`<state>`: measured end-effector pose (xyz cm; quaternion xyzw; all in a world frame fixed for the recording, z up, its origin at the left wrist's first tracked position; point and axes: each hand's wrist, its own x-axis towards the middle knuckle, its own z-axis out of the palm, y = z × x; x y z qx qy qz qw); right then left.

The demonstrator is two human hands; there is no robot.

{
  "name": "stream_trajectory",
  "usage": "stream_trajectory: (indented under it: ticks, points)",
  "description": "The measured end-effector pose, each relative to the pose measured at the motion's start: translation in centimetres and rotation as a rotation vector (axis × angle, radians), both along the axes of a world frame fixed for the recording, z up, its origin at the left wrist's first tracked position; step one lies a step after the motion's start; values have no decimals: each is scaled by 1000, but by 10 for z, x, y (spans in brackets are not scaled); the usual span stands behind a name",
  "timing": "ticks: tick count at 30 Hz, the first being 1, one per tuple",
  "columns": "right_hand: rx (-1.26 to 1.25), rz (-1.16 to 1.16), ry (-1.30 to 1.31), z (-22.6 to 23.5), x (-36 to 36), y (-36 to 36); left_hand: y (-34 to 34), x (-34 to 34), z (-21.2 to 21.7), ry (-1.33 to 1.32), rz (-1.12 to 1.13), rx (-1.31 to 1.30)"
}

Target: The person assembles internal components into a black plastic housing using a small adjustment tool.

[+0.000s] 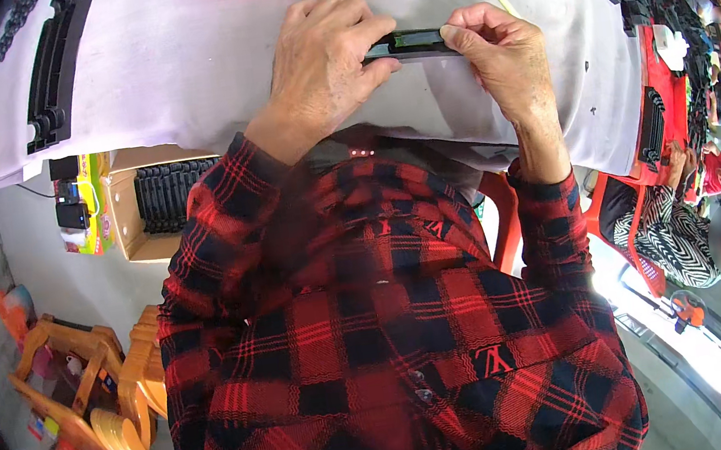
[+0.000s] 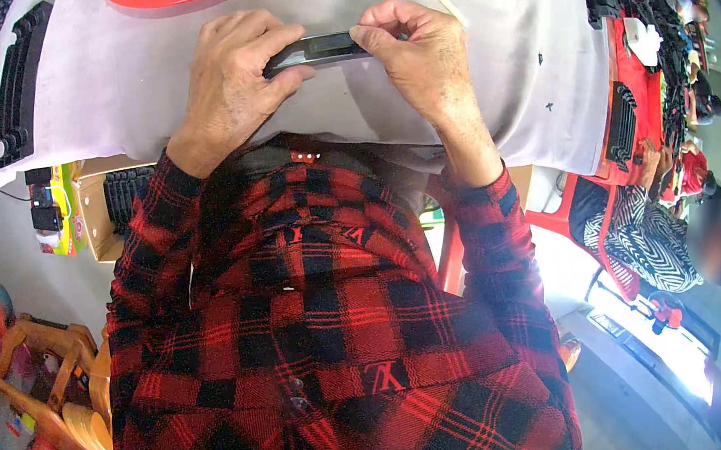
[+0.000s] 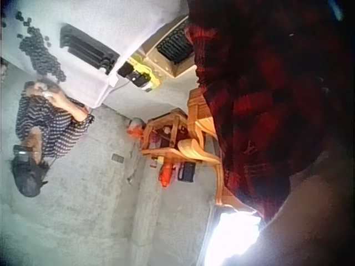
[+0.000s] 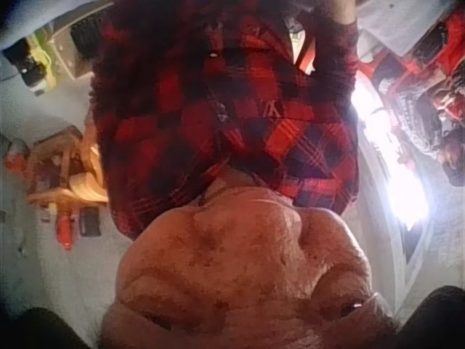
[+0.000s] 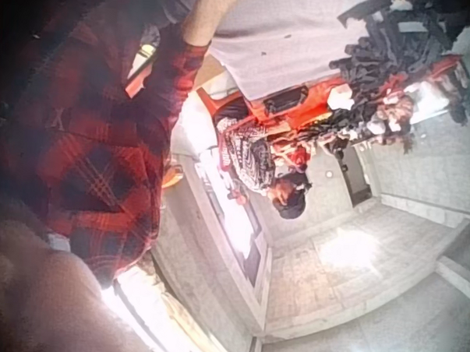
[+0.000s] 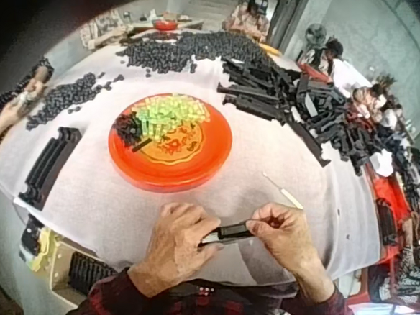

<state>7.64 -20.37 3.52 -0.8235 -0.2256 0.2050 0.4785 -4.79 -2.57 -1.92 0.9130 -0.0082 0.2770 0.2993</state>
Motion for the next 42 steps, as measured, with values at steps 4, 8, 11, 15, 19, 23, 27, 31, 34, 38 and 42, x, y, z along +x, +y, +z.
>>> stream_trajectory:
  ticks: [4,8,11,15,19,23,27,31,34,38,42]
  points:
    - [-7,-5,33,2,-4,1,0,1,-1,-17,-9,-19]
    - [-27,-17,-12,-2,-7,3,0,2,-3,-34,-7,-29]
    - [-61,-56,-58,-5,-9,4,1,2,-3,-47,-10,-38]
    - [-61,-74,-133,-11,-10,3,0,2,-4,-48,-17,-51]
    - [-82,-104,-184,-9,-16,8,0,2,-4,-60,-10,-57]
    - [-107,-148,-269,-13,-22,13,-1,3,-6,-66,-11,-75]
    - [-92,-180,-369,-19,-25,14,0,4,-7,-75,-24,-90]
    - [-83,-211,-325,-17,-27,17,3,1,-9,-74,-27,-112]
    - [-74,-222,-329,-15,-24,16,2,1,-4,-75,-40,-134]
    - [-87,-213,-352,-19,-23,14,-3,-1,-1,-94,-37,-88]
    - [-53,-219,-339,-21,-23,14,-8,-4,0,-135,9,-33]
